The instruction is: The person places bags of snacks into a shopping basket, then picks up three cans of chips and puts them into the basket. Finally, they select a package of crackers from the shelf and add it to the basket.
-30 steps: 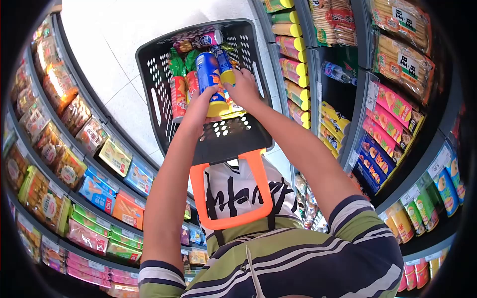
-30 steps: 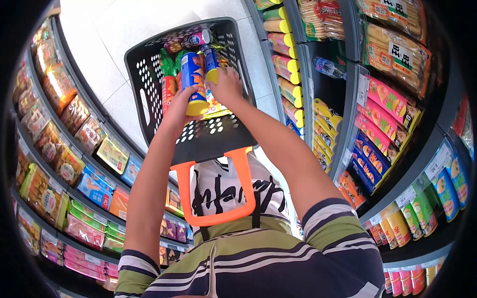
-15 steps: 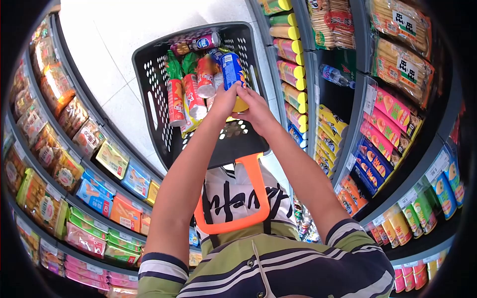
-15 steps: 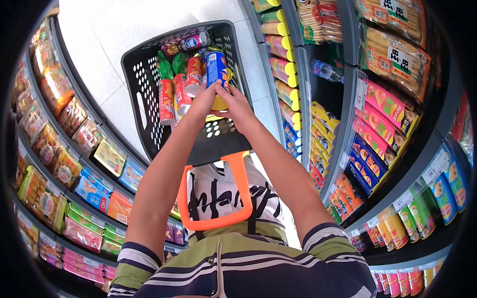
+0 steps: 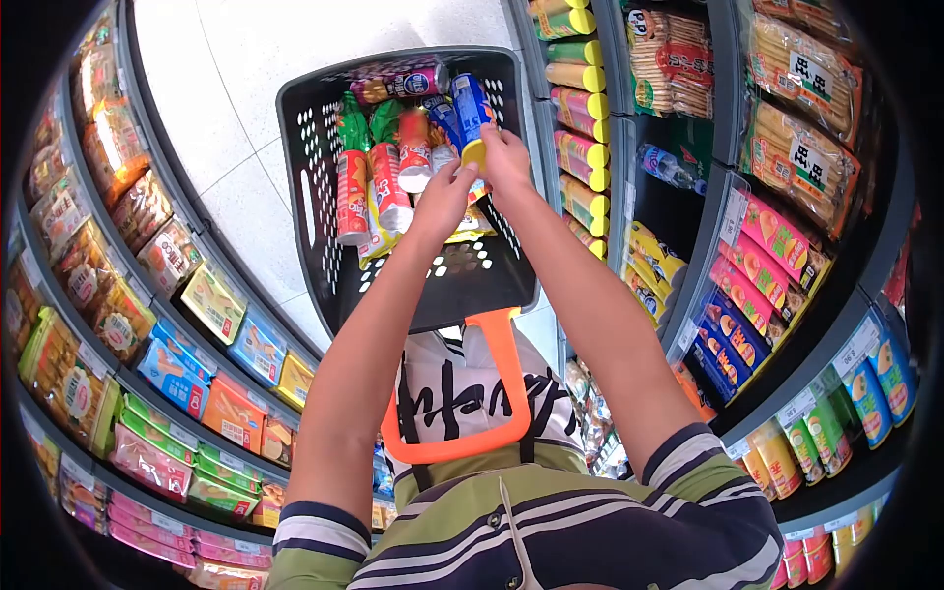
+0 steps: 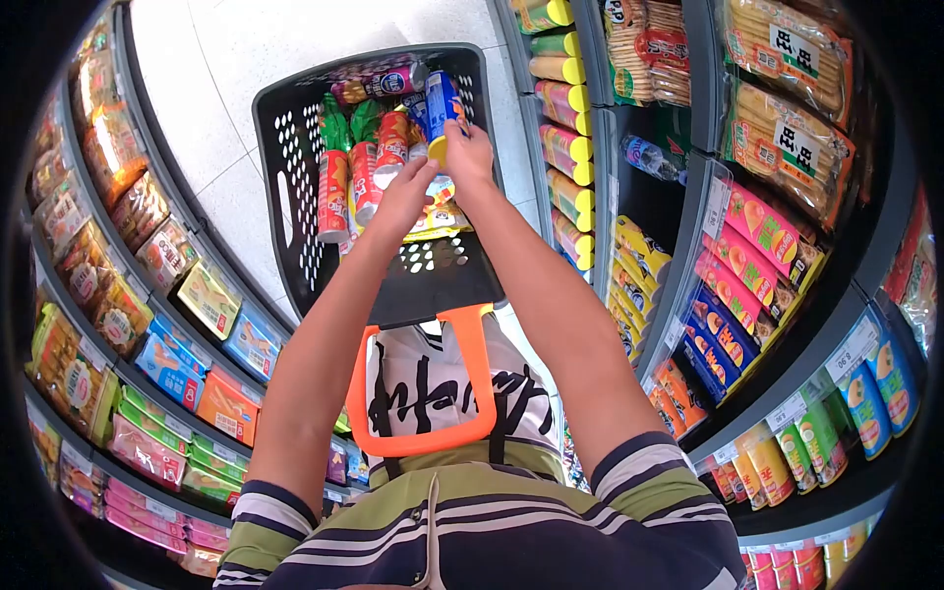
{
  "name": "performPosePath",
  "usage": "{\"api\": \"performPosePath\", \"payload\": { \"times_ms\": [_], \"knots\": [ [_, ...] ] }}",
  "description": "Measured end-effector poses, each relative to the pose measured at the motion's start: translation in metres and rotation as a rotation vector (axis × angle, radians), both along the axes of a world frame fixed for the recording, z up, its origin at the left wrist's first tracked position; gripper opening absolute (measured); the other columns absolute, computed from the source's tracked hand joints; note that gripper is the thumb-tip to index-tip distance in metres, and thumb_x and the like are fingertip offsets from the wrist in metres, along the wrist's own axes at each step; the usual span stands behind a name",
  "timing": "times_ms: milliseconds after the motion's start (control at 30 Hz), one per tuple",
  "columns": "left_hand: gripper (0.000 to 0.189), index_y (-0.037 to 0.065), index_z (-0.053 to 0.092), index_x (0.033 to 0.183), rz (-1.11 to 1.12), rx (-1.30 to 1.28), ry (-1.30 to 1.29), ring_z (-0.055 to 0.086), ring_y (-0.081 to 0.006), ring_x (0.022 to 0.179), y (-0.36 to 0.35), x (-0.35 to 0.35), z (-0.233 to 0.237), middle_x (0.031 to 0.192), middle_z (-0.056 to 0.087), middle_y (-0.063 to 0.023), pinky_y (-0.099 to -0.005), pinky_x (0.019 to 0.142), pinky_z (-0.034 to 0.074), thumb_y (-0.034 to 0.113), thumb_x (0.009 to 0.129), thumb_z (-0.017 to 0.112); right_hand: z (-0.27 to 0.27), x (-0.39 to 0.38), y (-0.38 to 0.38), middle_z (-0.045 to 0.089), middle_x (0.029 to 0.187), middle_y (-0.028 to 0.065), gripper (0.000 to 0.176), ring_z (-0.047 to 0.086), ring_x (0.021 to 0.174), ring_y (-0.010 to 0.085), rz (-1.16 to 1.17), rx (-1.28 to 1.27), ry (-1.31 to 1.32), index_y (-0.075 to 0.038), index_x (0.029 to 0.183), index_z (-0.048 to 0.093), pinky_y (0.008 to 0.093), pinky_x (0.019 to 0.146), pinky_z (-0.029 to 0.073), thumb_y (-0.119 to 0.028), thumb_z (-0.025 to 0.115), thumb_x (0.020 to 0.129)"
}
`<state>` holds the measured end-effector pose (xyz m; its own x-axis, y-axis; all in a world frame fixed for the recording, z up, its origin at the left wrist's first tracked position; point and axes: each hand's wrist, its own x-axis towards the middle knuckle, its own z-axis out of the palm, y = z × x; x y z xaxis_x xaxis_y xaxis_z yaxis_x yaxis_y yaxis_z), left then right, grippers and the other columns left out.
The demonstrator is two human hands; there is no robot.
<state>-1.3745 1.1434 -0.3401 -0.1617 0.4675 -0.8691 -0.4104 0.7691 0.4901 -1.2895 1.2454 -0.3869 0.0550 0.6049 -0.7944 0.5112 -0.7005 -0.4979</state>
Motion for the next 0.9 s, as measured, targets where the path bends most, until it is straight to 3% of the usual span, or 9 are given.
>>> {"api": "performPosePath", "payload": {
  "times_ms": [67,200,433,567,600,667,733,833,900],
  "knots": [
    [0.075,-0.007,0.047,0.155,-0.03,-0.024,0.075,0.062,-0.0375,0.134,-0.012,0.01,-0.02,0.143,0.063,-0.0309,-0.0397,0.113,0.044,0.047,0.104,0.057,-0.006,-0.01,-0.006,0.062,0.139,0.0293,0.077,0.06,0.129,0.0454,0.214,0.27,-0.248,0.008,0.153,0.044,0.0505,0.11,0.05,-0.039,0.071,0.097],
    [0.076,-0.009,0.046,0.155,0.108,0.064,0.102,0.057,-0.0412,0.14,-0.031,0.017,-0.053,0.146,0.06,-0.0341,-0.0407,0.117,0.042,0.042,0.099,0.058,0.005,-0.019,-0.024,0.047,0.153,0.0333,0.084,0.041,0.146,0.0473,0.343,0.322,-0.265,0.008,0.157,0.036,0.0483,0.121,0.037,-0.035,0.073,0.095],
    [0.086,-0.01,0.04,0.158,0.1,-0.004,0.104,0.057,-0.0387,0.14,-0.012,0.004,-0.096,0.149,0.057,-0.0333,-0.0411,0.116,0.043,0.048,0.099,0.064,0.041,0.017,-0.046,0.043,0.152,0.0315,0.076,0.042,0.144,0.0466,0.527,0.438,-0.145,0.009,0.154,0.039,0.0478,0.12,0.037,-0.025,0.071,0.095],
    [0.088,-0.011,0.042,0.156,0.227,0.007,0.026,0.061,-0.036,0.134,0.021,0.003,-0.096,0.145,0.06,-0.0297,-0.0403,0.112,0.046,0.05,0.098,0.067,0.074,0.058,-0.065,0.056,0.136,0.0203,0.062,0.066,0.111,0.0247,0.6,0.357,-0.076,0.003,0.147,0.052,0.0349,0.09,0.057,-0.024,0.075,0.097],
    [0.093,-0.012,0.044,0.153,0.238,0.026,-0.051,0.061,-0.0359,0.135,0.029,-0.004,-0.085,0.146,0.06,-0.0283,-0.0405,0.112,0.046,0.055,0.094,0.071,0.087,0.065,-0.069,0.058,0.134,0.0191,0.058,0.066,0.107,0.0244,0.585,0.314,-0.062,0.002,0.145,0.054,0.0353,0.089,0.057,-0.022,0.075,0.097],
    [0.095,-0.011,0.048,0.151,0.185,-0.068,0.086,0.062,-0.0356,0.133,0.037,0.004,-0.105,0.143,0.063,-0.0273,-0.0416,0.111,0.047,0.059,0.092,0.072,0.114,0.077,-0.078,0.06,0.129,0.0167,0.052,0.068,0.1,0.0237,0.551,0.226,-0.033,0.001,0.141,0.058,0.0361,0.088,0.057,-0.019,0.075,0.096],
    [0.09,-0.007,0.059,0.14,0.134,-0.148,0.23,0.067,-0.0349,0.125,0.046,0.011,-0.125,0.132,0.07,-0.0246,-0.0436,0.106,0.05,0.065,0.087,0.075,0.128,0.092,-0.091,0.06,0.128,0.0152,0.047,0.069,0.101,0.0219,0.519,0.139,-0.005,0.002,0.14,0.059,0.0345,0.087,0.058,-0.016,0.073,0.099],
    [0.08,-0.002,0.064,0.129,-0.072,-0.157,0.229,0.071,-0.0358,0.117,0.05,0.007,-0.133,0.122,0.074,-0.0217,-0.0446,0.101,0.052,0.065,0.087,0.076,0.146,0.107,-0.11,0.061,0.127,0.0137,0.043,0.069,0.104,0.0202,0.521,0.076,0.012,0.002,0.138,0.061,0.0333,0.088,0.058,-0.013,0.072,0.1],
    [0.074,0.0,0.066,0.124,-0.091,-0.145,0.317,0.071,-0.0362,0.115,0.053,0.007,-0.127,0.121,0.074,-0.021,-0.0447,0.099,0.053,0.063,0.086,0.078,0.156,0.113,-0.118,0.061,0.126,0.013,0.042,0.07,0.105,0.0197,0.538,0.063,0.009,0.001,0.138,0.061,0.0328,0.089,0.058,-0.012,0.072,0.1]
  ]
}}
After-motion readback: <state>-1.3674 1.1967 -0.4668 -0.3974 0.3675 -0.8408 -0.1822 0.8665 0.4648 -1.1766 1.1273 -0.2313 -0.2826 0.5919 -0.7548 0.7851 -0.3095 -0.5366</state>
